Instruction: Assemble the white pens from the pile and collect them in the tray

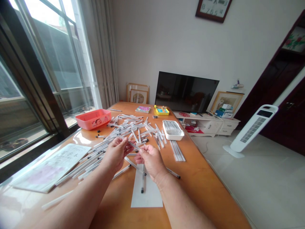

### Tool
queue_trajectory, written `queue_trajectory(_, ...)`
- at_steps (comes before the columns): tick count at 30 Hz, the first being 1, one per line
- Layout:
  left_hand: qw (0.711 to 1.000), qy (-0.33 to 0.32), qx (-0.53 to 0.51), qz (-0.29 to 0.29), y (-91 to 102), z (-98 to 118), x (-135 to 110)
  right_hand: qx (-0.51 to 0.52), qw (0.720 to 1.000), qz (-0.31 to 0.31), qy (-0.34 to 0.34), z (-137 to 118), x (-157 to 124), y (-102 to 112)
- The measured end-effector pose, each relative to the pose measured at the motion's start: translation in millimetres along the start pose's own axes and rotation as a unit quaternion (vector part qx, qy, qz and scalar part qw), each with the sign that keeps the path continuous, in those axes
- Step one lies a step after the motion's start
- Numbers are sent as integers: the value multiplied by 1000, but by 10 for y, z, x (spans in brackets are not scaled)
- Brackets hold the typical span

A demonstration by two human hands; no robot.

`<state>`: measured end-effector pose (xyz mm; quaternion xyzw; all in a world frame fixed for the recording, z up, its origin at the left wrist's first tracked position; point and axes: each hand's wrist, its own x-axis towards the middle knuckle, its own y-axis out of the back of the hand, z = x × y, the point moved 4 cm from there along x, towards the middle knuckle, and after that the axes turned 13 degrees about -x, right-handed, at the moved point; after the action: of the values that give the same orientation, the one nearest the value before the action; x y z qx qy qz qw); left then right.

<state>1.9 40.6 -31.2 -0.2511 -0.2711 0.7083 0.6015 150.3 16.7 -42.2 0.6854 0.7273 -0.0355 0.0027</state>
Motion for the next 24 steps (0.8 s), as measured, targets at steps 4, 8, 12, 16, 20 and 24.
queue_trajectory(4,1000,6,-26,2,-12,-42,1,-12,999,22,32,-64,-25,-11)
queue_trajectory(8,999,14,-43,0,-36,-32,-16,-17,998,27,50,-101,-46,-19)
queue_trajectory(12,998,19,-54,-10,-69,-8,-49,-12,998,28,56,-139,-81,-46)
queue_trajectory(16,999,10,-50,-15,-83,-3,-70,-16,998,31,59,-142,-97,-50)
queue_trajectory(20,999,3,-42,-19,-85,1,-76,-21,998,21,64,-122,-70,-29)
queue_trajectory(24,999,-3,-28,-31,-96,32,-79,-25,998,7,48,-109,-33,-2)
